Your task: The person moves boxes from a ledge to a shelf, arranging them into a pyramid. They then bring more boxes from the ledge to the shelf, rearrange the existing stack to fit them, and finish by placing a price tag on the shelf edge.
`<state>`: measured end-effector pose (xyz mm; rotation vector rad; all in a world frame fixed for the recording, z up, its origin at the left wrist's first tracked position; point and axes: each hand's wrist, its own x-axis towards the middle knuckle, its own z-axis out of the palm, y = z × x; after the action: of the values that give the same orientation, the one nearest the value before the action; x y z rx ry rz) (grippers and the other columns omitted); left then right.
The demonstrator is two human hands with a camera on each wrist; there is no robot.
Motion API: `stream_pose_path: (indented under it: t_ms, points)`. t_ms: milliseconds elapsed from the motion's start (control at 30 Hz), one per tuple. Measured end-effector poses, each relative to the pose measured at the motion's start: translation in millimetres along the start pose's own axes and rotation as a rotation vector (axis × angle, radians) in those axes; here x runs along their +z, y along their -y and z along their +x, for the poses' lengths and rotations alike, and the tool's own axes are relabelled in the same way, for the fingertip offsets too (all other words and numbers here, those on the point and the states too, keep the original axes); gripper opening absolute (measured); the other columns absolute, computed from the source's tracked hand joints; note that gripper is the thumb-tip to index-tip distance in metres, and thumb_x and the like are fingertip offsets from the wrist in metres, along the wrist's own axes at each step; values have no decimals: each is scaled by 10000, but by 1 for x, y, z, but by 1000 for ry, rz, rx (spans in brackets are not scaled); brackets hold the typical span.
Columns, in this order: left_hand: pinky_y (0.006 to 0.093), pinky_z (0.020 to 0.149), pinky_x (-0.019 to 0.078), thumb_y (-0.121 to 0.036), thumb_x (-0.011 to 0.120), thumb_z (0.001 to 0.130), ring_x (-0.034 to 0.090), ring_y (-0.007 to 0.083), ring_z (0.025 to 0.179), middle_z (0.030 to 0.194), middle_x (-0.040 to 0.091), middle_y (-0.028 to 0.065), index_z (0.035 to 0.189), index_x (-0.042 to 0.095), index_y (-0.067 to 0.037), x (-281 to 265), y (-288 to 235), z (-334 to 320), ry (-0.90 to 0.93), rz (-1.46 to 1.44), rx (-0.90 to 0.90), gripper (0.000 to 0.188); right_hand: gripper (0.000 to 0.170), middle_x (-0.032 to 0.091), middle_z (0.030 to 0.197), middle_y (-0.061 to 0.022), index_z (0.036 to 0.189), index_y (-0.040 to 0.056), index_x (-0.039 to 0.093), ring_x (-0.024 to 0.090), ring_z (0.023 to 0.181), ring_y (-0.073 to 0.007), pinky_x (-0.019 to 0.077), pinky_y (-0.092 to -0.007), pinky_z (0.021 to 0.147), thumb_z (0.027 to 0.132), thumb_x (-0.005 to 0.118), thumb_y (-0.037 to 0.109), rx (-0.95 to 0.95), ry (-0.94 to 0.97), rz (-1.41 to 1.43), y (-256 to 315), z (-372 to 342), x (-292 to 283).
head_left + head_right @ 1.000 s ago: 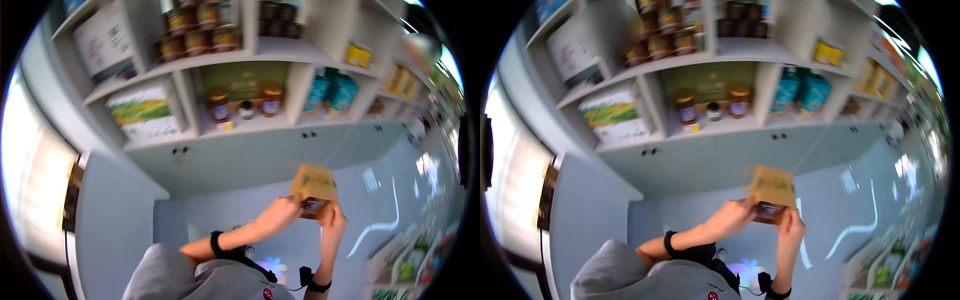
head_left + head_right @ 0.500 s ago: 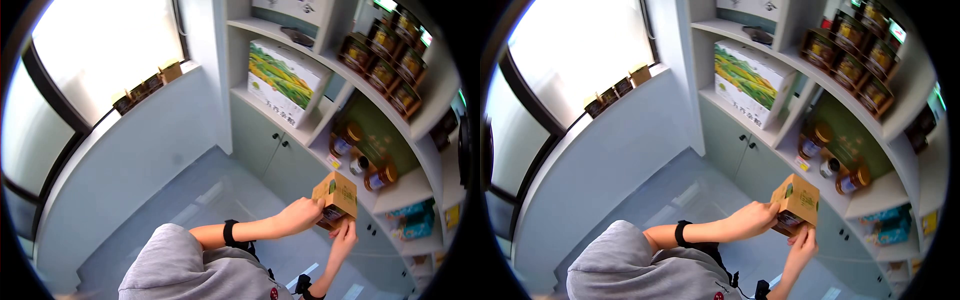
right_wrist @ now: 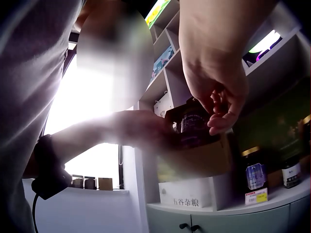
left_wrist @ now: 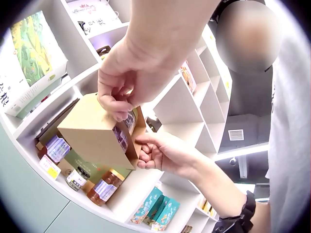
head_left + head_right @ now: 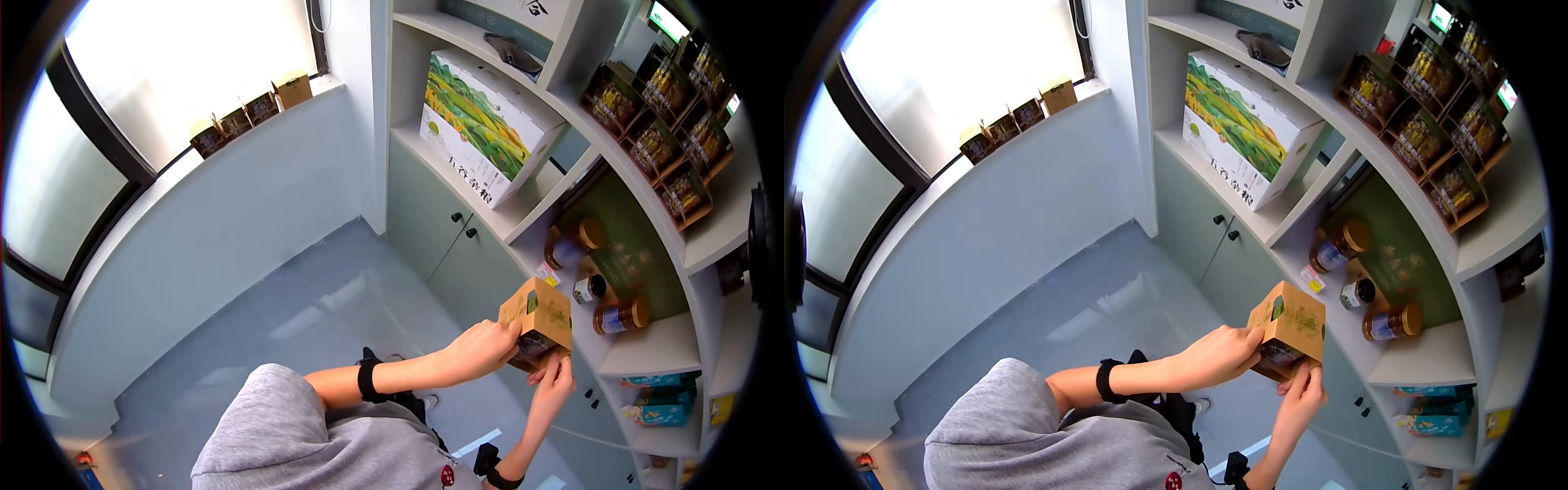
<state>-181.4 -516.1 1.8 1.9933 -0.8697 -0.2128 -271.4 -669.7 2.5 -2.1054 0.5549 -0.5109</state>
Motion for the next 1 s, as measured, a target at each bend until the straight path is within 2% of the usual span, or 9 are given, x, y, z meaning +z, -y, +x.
stream_pose_path:
  t_ms: [100, 200, 500, 600, 800, 1000]
  points:
    - [463, 591, 483, -82, 556, 822, 582, 401, 628, 690, 569, 203, 801, 440, 36, 9, -7, 0, -31, 4, -17, 166, 313, 487, 463, -71, 705, -8, 416, 505, 398, -133, 409, -270, 412, 979, 461, 136, -46, 8, -13, -6, 4, -8]
    - [463, 591, 483, -84, 556, 822, 582, 401, 630, 697, 571, 204, 806, 440, 36, 20, -10, -1, -52, 31, -58, 167, 306, 482, 461, -69, 710, -6, 421, 501, 396, -132, 408, -268, 413, 979, 461, 135, -95, 53, -27, -11, 11, -16]
    - [479, 565, 469, -108, 540, 858, 568, 414, 601, 661, 556, 215, 792, 435, 29, 33, -31, -3, -98, 87, -98, 185, 292, 486, 474, -69, 734, -13, 444, 499, 410, -127, 405, -265, 423, 981, 456, 142, -106, 116, 45, -15, 15, -33]
    - [481, 563, 468, -110, 537, 860, 567, 416, 596, 646, 554, 214, 788, 438, 30, 39, -37, -2, -103, 95, -92, 186, 211, 502, 491, -72, 829, -29, 522, 511, 422, -140, 416, -276, 438, 968, 462, 118, -90, 139, 39, -21, 19, -41]
    - [483, 569, 474, -98, 534, 851, 577, 415, 608, 648, 562, 211, 785, 446, 32, 46, -46, 1, -119, 115, -115, 169, 218, 503, 493, -74, 823, -31, 516, 518, 420, -144, 425, -279, 435, 966, 463, 125, -110, 154, 49, -27, 23, -51]
    - [483, 597, 485, -88, 531, 833, 584, 431, 653, 716, 591, 239, 821, 464, 35, 55, -52, 4, -140, 100, -88, 140, 203, 542, 519, -114, 853, -30, 542, 558, 429, -186, 445, -315, 445, 958, 471, 128, -76, 140, 32, -34, 23, -61]
